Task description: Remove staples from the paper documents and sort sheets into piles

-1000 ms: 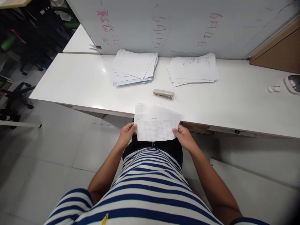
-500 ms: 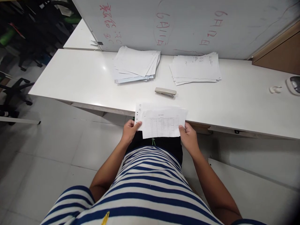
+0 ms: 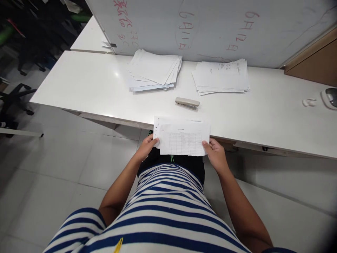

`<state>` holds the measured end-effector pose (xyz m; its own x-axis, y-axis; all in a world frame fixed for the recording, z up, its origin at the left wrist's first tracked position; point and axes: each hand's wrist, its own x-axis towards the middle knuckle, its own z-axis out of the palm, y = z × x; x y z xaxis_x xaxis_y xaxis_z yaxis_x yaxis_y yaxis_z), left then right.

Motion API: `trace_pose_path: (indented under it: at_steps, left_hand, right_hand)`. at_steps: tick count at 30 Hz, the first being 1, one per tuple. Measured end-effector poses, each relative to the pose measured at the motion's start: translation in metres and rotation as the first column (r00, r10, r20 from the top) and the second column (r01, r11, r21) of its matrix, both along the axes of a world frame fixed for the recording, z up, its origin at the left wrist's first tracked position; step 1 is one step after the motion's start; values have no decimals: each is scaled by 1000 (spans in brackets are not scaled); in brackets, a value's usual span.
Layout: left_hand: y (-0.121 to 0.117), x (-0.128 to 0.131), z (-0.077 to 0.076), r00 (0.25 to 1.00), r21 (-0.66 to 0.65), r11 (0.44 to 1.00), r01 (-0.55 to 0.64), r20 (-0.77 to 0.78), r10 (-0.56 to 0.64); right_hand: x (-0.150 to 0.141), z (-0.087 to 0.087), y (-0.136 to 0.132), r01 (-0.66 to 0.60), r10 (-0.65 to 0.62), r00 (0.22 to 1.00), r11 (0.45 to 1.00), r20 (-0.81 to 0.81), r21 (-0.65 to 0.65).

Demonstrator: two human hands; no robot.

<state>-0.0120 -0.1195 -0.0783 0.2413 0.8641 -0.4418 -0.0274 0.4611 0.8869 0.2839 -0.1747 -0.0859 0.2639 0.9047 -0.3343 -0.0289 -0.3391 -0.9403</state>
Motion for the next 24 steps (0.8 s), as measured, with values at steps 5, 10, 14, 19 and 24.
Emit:
trace_pose_path:
  at_steps: [5, 10, 14, 19, 24]
  left_hand:
    - [1, 12, 1, 999, 28, 999, 34, -38, -33]
    - [-6, 22, -5, 993, 123, 992, -10, -117, 24]
    - [-10, 19, -5, 963, 214, 976, 36, -267, 23]
    - [-2, 18, 13, 978, 331, 939, 89, -207, -20]
    - [23, 21, 54, 948, 440, 890, 121, -316, 28]
  right_hand:
    - [-10, -9, 3, 134, -132, 986, 991, -106, 7]
    - [-21, -6, 4, 173, -165, 965, 985, -202, 22]
    - [-15, 1, 5, 16, -17, 961, 1000, -275, -5]
    - [-5, 21, 11, -31, 33, 996, 999, -85, 21]
    - [-8, 71, 23, -132, 40, 955, 944, 292, 303]
